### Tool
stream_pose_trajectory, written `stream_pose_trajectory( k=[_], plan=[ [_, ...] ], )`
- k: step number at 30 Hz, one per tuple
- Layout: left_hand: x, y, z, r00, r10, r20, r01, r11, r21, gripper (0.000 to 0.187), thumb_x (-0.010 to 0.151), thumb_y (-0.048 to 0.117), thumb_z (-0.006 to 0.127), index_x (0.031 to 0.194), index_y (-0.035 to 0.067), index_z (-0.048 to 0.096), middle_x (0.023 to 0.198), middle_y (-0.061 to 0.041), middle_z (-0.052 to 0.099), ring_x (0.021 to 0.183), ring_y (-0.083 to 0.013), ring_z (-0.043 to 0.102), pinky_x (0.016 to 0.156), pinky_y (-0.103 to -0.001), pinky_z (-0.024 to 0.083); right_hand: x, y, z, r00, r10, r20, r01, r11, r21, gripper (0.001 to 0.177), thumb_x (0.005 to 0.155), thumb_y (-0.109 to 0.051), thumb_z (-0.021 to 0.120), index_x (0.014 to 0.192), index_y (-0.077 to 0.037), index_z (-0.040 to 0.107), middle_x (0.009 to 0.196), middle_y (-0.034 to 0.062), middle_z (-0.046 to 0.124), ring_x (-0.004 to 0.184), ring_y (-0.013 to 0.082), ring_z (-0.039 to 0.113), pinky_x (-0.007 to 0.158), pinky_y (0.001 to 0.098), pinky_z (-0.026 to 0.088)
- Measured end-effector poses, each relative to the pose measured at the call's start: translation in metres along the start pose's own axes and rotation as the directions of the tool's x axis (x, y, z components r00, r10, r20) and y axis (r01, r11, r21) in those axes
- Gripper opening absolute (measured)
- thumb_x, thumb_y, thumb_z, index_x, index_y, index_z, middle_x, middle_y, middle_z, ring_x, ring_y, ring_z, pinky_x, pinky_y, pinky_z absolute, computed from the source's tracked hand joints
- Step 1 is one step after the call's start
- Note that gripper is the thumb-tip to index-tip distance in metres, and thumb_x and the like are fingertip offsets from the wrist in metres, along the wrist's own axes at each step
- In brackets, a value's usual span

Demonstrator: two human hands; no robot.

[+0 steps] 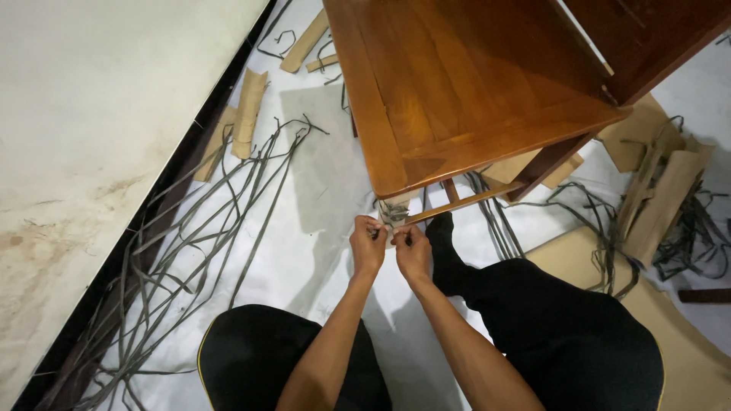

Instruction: Wrapping the legs of a wooden chair with cardboard and plastic ties for protection.

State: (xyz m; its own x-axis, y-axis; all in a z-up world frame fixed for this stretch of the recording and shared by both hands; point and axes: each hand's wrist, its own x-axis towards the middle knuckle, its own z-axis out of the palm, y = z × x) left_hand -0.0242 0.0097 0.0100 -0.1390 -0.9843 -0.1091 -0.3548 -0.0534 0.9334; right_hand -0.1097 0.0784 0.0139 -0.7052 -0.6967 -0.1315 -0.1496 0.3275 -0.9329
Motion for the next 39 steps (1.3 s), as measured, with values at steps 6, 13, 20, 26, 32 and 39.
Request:
stream_pose_trajectory(
  k=[6, 13, 20, 26, 32, 39],
  plan=[
    [-0.003, 0.010, -0.005, 1.000, 0.014, -0.017, -0.013, 0.999, 0.051, 0.011, 0.084, 0.011, 0.075, 0.095, 0.007, 0.075, 0.087, -0.015, 0.075, 0.090, -0.0330, 0.073, 0.076, -0.044, 0.061, 0.001, -0.004, 0.002, 0.998, 0.067, -0.002, -0.067, 0.997, 0.038, 0.010, 0.093, -0.019, 0.066, 0.092, -0.013, 0.075, 0.070, 0.0042, 0.074, 0.066, 0.0174, 0.069, 0.062, 0.0332, 0.054],
    [0.000, 0.006, -0.004, 0.999, 0.044, -0.004, -0.042, 0.981, 0.192, 0.005, 0.083, 0.016, 0.075, 0.087, 0.014, 0.076, 0.084, -0.011, 0.073, 0.088, -0.0327, 0.073, 0.078, -0.044, 0.060, -0.001, -0.003, 0.009, 0.994, 0.107, -0.011, -0.106, 0.991, 0.078, 0.011, 0.094, -0.016, 0.064, 0.093, -0.011, 0.074, 0.068, 0.0067, 0.073, 0.066, 0.0178, 0.068, 0.061, 0.0335, 0.054],
    [0.015, -0.014, 0.005, 0.984, -0.174, 0.045, 0.159, 0.959, 0.237, 0.010, 0.085, 0.026, 0.072, 0.092, 0.022, 0.077, 0.086, -0.003, 0.078, 0.098, -0.0313, 0.074, 0.084, -0.046, 0.059, -0.011, -0.012, 0.012, 0.970, 0.241, 0.020, -0.237, 0.932, 0.274, 0.010, 0.094, -0.013, 0.063, 0.092, -0.007, 0.072, 0.071, 0.0073, 0.069, 0.062, 0.0145, 0.060, 0.050, 0.0264, 0.047],
    [0.024, -0.042, 0.015, 0.961, -0.270, 0.066, 0.259, 0.956, 0.137, 0.014, 0.081, 0.026, 0.074, 0.093, 0.028, 0.079, 0.087, 0.000, 0.079, 0.089, -0.0266, 0.075, 0.081, -0.041, 0.060, -0.014, -0.010, 0.014, 0.925, 0.367, 0.093, -0.373, 0.839, 0.397, 0.009, 0.095, -0.013, 0.065, 0.094, -0.005, 0.070, 0.074, 0.0058, 0.066, 0.060, 0.0134, 0.060, 0.046, 0.0228, 0.046],
    [0.020, -0.042, 0.023, 0.926, -0.356, 0.124, 0.372, 0.918, -0.140, 0.022, 0.082, 0.020, 0.073, 0.103, 0.015, 0.079, 0.087, -0.009, 0.078, 0.074, -0.0227, 0.071, 0.071, -0.036, 0.058, -0.016, -0.014, 0.013, 0.846, 0.480, 0.233, -0.530, 0.705, 0.471, 0.010, 0.098, -0.020, 0.065, 0.096, -0.011, 0.069, 0.076, -0.0016, 0.065, 0.061, 0.0089, 0.059, 0.047, 0.0187, 0.044],
    [0.017, -0.038, 0.016, 0.904, -0.403, 0.140, 0.426, 0.874, -0.234, 0.025, 0.082, 0.020, 0.075, 0.105, 0.010, 0.079, 0.085, -0.011, 0.075, 0.071, -0.0190, 0.066, 0.073, -0.035, 0.056, -0.011, -0.023, 0.015, 0.804, 0.482, 0.348, -0.592, 0.601, 0.536, 0.009, 0.101, -0.014, 0.057, 0.101, -0.011, 0.066, 0.077, -0.0032, 0.058, 0.063, 0.0074, 0.053, 0.048, 0.0161, 0.032]
  ],
)
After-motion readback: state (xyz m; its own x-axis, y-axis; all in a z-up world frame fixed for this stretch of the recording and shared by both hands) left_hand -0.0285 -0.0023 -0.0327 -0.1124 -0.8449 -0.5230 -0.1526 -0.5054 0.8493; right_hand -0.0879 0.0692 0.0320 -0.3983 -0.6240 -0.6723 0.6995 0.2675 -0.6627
